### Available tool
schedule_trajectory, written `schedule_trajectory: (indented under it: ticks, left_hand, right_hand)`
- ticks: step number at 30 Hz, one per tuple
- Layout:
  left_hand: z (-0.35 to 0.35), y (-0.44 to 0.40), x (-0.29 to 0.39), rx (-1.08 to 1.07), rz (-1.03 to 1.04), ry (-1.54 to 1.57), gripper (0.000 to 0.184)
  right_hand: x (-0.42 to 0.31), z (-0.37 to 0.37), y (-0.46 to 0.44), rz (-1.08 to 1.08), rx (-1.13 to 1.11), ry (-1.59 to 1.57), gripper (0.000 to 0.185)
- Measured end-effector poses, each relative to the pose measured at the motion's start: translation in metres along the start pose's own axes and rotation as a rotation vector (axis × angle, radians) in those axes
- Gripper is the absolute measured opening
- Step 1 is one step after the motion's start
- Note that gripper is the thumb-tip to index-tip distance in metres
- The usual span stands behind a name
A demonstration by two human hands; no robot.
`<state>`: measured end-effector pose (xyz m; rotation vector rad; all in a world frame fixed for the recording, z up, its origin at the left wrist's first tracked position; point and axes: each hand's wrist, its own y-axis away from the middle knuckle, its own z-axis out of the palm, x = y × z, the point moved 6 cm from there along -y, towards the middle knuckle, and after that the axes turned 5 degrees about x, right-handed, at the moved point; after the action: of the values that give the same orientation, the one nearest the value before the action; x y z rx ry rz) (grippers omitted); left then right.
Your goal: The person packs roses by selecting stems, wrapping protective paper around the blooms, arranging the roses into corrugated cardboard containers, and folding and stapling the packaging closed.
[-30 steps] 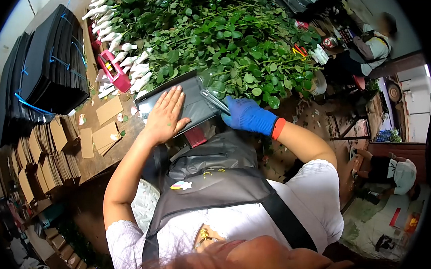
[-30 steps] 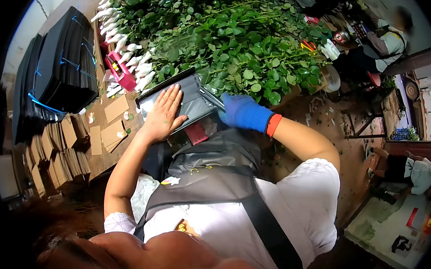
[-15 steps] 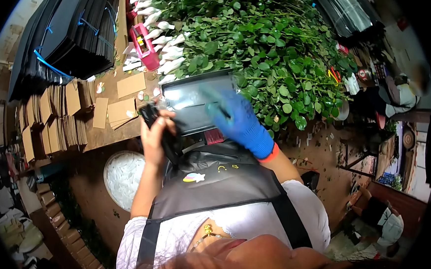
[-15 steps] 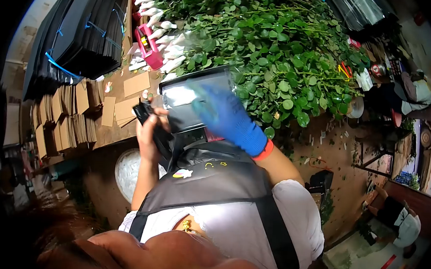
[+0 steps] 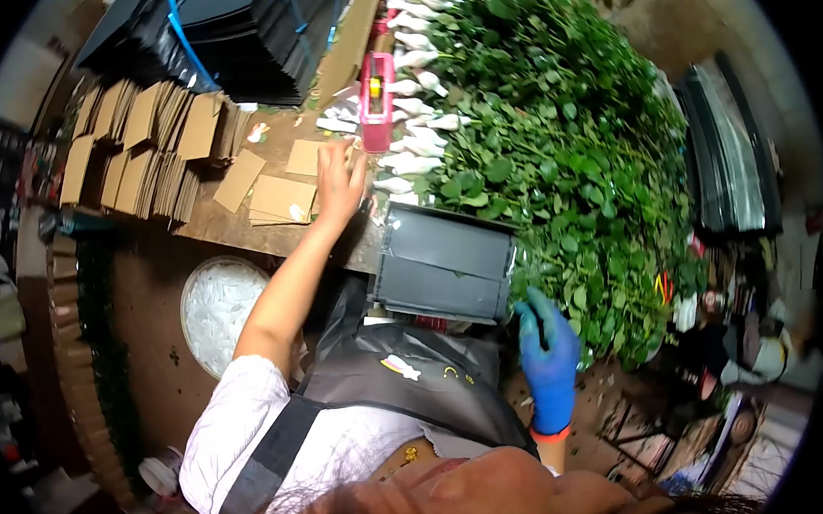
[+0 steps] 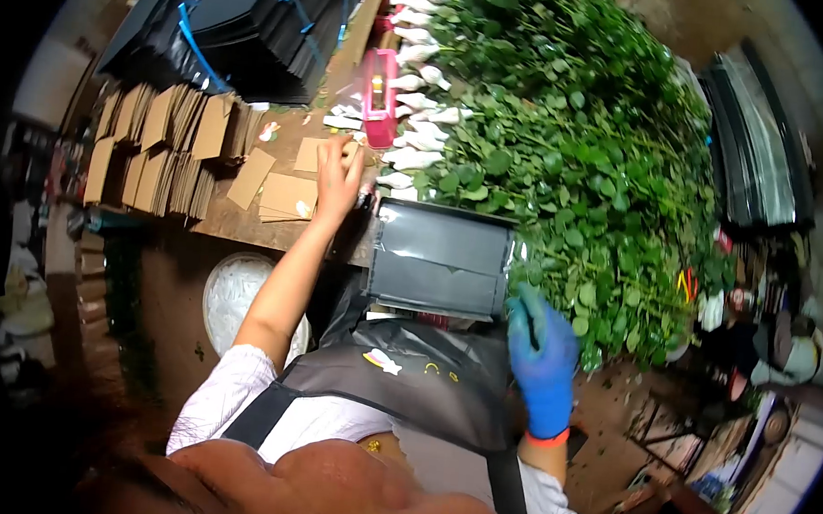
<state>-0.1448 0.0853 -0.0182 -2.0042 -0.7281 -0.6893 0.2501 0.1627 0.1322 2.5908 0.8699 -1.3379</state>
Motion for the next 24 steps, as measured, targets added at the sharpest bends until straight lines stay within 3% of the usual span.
schedule_trajectory:
  ticks: [1,3,4,6,9,13,16,18,20,22,23,24]
  left_hand:
    - [0.014,-0.019,-0.015,0.033,-0.141,0.076,0.037]
    - [0.044,-0.055,-0.051,0.001,-0.297,-0.057,0.04]
    - [0.065,-0.07,-0.075,-0.058,-0.285,-0.17,0.043]
    - [0.081,-0.091,-0.08,-0.338,-0.517,-0.111,0.043]
    - [0.099,-0.103,-0.089,-0.355,-0.47,0.043,0.041]
    - [0.06,-0.108,-0.053,-0.212,-0.391,0.011,0.04]
    - [0.048,-0.063,-0.035,-0.4,-0.373,-0.056,0.038]
    - [0.055,-0.039,-0.035,-0.406,-0.22,-0.377,0.035]
    - [0.05,-0.043,-0.028,-0.398,-0.172,-0.461,0.034]
    - [0.057,-0.046,-0.04,-0.595,-0.046,-0.581,0.032]
    - [0.056,-0.04,-0.038,-0.62,-0.027,-0.539,0.032]
    - [0.032,-0.043,0.007,-0.609,-0.047,-0.459,0.033]
  right_hand:
    - [-0.003,0.01,0.001,0.012,-0.073,-0.099,0.032]
    - [-0.014,0.033,-0.006,-0.026,-0.184,-0.21,0.034]
    - [-0.023,0.041,-0.012,-0.121,-0.181,-0.166,0.034]
    - [-0.04,0.054,-0.022,-0.301,-0.165,-0.076,0.032]
    - [-0.045,0.059,-0.028,-0.315,-0.214,-0.084,0.034]
    - [-0.04,0.053,-0.024,-0.315,-0.196,-0.072,0.033]
    - [-0.036,0.051,-0.025,-0.337,-0.184,-0.093,0.031]
    - [-0.039,0.053,-0.025,-0.356,-0.187,-0.084,0.03]
    - [-0.051,0.05,-0.033,-0.394,-0.186,-0.029,0.029]
    - [-0.054,0.041,-0.032,-0.416,-0.147,0.006,0.029]
    - [-0.05,0.036,-0.029,-0.416,-0.112,0.02,0.03]
    - [-0.046,0.031,-0.024,-0.415,-0.082,0.037,0.03]
